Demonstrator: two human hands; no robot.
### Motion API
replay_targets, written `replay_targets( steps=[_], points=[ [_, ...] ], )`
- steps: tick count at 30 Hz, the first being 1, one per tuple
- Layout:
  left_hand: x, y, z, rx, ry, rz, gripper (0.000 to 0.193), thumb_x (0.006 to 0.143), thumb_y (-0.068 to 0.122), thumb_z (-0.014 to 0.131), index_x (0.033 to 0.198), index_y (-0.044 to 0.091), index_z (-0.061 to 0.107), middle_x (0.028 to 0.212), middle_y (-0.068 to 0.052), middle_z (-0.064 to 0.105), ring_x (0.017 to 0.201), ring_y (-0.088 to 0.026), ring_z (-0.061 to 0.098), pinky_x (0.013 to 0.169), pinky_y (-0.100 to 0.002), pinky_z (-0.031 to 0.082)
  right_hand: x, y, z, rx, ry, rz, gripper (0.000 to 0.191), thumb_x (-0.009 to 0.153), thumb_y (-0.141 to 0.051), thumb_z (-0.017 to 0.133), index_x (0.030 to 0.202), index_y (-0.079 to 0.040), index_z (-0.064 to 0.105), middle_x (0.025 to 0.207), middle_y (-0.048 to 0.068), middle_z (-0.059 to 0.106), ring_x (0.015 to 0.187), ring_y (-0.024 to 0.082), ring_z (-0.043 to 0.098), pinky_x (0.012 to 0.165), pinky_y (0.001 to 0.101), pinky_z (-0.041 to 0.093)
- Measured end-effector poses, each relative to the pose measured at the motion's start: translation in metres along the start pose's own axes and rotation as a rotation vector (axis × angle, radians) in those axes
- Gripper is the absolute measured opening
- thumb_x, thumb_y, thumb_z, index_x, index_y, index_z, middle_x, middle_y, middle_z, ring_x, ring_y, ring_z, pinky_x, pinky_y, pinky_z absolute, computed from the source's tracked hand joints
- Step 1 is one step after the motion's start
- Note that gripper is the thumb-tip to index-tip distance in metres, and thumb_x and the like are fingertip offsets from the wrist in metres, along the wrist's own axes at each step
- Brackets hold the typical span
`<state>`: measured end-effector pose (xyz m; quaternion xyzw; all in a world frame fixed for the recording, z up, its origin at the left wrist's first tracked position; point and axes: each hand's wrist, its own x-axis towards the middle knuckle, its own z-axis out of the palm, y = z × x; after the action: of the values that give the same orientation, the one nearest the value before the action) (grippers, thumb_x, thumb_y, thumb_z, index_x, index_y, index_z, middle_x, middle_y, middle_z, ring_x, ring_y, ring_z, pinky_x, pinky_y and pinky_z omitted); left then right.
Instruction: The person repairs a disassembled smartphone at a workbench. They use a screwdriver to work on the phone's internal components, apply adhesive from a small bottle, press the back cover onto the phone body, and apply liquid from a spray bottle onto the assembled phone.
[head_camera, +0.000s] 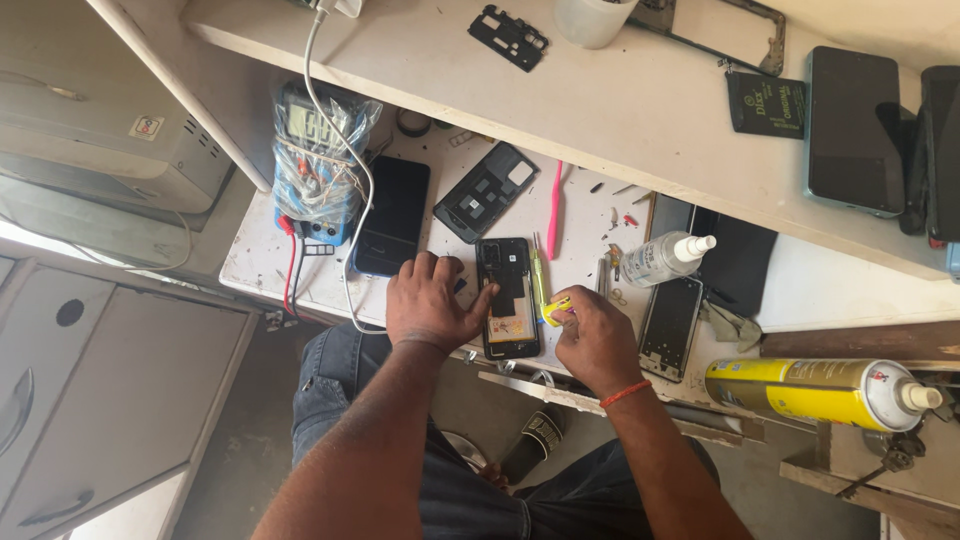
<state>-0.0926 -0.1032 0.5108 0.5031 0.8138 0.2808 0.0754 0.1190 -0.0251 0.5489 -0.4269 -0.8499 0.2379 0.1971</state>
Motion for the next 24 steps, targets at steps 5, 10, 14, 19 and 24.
replay_targets(
  steps=[5,10,14,19,24],
  points=[
    [-0.001,0.000,0.002,0.000,0.011,0.004,0.052,0.079,0.062,0.074,0.095,0.013,0.068,0.097,-0.007,0.058,0.095,-0.028,0.058,0.084,-0.043,0.045,-0.006,-0.002,-0.001,-0.028,0.012,0.002,0.029,0.076,0.007,0.064,0.101,-0.008,0.067,0.093,0.013,0.073,0.088,0.035,0.072,0.074,0.0425,0.057],
    [-0.002,0.000,0.002,-0.006,0.024,0.007,0.050,0.079,0.061,0.075,0.095,0.013,0.068,0.098,-0.007,0.058,0.096,-0.028,0.058,0.084,-0.043,0.045,-0.012,-0.004,-0.003,-0.035,-0.003,0.006,0.029,0.077,0.008,0.064,0.101,-0.008,0.067,0.093,0.014,0.073,0.088,0.034,0.073,0.074,0.0422,0.057],
    [-0.002,0.000,0.002,-0.003,0.036,0.015,0.050,0.079,0.060,0.075,0.095,0.013,0.069,0.097,-0.007,0.058,0.096,-0.028,0.058,0.084,-0.043,0.046,-0.016,-0.004,-0.004,0.017,-0.014,0.028,0.030,0.078,0.008,0.060,0.102,-0.008,0.066,0.095,0.013,0.074,0.089,0.030,0.076,0.074,0.0402,0.059],
    [-0.001,0.001,0.002,-0.001,0.024,0.003,0.049,0.079,0.060,0.075,0.094,0.014,0.069,0.097,-0.006,0.059,0.096,-0.028,0.058,0.084,-0.043,0.046,-0.024,-0.002,-0.002,-0.001,0.021,0.018,0.025,0.080,0.006,0.064,0.101,-0.008,0.067,0.093,0.014,0.073,0.087,0.033,0.073,0.072,0.0421,0.058],
    [-0.002,0.001,0.001,0.000,0.007,0.001,0.050,0.079,0.060,0.075,0.095,0.014,0.069,0.097,-0.007,0.059,0.096,-0.028,0.058,0.084,-0.043,0.046,-0.034,0.001,0.000,-0.018,0.034,0.026,0.022,0.081,0.002,0.070,0.101,-0.008,0.067,0.090,0.015,0.072,0.083,0.037,0.070,0.070,0.0446,0.055]
  ],
)
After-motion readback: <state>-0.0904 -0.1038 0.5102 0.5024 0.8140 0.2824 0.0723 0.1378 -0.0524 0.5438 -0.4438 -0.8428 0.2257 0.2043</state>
